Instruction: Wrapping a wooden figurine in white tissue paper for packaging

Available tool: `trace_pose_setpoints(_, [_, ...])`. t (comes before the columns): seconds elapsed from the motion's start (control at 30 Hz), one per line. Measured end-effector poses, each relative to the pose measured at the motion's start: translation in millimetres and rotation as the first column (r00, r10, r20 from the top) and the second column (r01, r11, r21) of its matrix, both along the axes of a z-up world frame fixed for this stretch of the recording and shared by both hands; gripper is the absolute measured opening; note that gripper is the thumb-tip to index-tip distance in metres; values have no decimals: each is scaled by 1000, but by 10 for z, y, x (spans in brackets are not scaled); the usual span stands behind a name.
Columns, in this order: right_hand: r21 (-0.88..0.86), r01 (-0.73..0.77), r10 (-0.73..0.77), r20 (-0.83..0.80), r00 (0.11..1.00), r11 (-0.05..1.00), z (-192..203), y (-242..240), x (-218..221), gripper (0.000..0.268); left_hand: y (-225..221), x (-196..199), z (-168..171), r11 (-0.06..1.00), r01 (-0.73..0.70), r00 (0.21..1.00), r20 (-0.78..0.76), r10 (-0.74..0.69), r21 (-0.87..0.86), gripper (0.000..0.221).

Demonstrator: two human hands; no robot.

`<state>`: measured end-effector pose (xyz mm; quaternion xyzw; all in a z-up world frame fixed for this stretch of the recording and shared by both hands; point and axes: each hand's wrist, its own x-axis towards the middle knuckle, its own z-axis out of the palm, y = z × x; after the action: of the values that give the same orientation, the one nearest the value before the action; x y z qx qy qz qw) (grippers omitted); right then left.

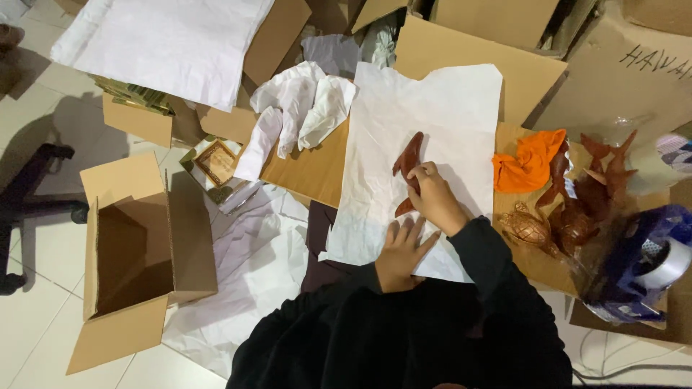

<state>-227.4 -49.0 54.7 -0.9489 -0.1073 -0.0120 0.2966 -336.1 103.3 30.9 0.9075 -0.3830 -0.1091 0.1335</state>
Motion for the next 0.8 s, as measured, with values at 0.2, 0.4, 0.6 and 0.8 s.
trace_pose_setpoints(0.2, [-94, 12, -11, 14, 1000, 996, 360, 69, -264, 35, 314, -88, -230, 943, 108, 934, 357, 11, -313, 58])
trace_pose_setpoints(0.4, [-92, 40, -37, 32, 999, 995, 898, -42, -968, 59, 712, 109, -748, 946, 156, 962, 259, -81, -284, 45])
trace_pose_setpoints(0.6, [-111, -185, 185, -5, 983, 977, 306, -232, -1576, 94, 917, 191, -510, 903, 181, 930, 367, -28, -390, 29])
trace_pose_setpoints(0.8, [-304, -108, 142, 93, 985, 947, -95, -423, -1747, 62, 1043, 376, -73, 897, 210, 956, 275, -104, -389, 37])
